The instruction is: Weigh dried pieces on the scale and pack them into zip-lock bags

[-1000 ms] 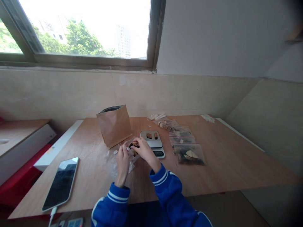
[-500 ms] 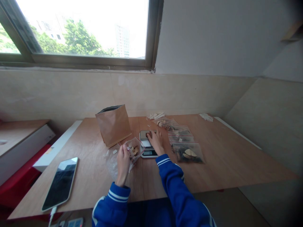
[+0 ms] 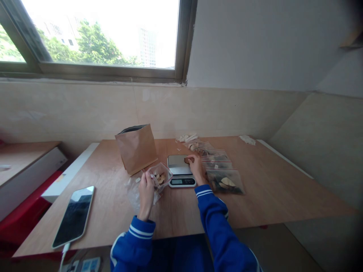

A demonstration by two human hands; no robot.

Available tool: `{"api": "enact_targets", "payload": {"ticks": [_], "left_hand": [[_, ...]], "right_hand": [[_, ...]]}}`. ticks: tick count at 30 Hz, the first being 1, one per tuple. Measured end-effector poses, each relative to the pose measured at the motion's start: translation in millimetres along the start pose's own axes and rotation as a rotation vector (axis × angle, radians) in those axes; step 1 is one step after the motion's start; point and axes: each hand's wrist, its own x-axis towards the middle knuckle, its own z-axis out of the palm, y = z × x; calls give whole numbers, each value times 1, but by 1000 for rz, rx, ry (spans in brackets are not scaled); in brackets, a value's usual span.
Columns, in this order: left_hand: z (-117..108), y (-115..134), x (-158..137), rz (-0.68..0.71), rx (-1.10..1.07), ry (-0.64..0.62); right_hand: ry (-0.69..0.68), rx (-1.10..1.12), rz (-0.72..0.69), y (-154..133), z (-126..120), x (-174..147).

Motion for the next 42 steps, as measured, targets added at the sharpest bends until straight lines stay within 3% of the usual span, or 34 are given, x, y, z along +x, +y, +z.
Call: {"api": "enact_targets", "payload": {"ticks": [3,7,10,14,19,22,25,28,32,35,42], "left_hand": [[1,-3,0,-1,15,9],[3,-5,-1,-15,19,-5],[3,-2,-1,-16,14,12],[3,2,-3,-21,-59,32],[1,2,-6,-43,-118,42],[1,-1,-7,-84,-138,71],[2,-5,-5,-105,-156,105],[2,-6,-6,-89,-194,122],[6,3,-19,-46,-256,113],[9,12,-33,-39,-373,60],[7,20,-54,31,-535,-146]], "right_hand": [[-63,186,67,-25,4,-9],[-285,328,-49,-72,19,-31],[-393,261,-140,-103,29,-46],[-471,102,-199,-122,39,-58],[-471,83,-189,-128,46,-63],[-446,110,-256,-131,41,-64],[-336,135,-297,-128,28,-72],[-230,183,-209,-118,15,-92],[-411,362,-58,-104,10,-128],[-478,500,6,-102,14,-144],[-312,676,47,-100,6,-137]]}}
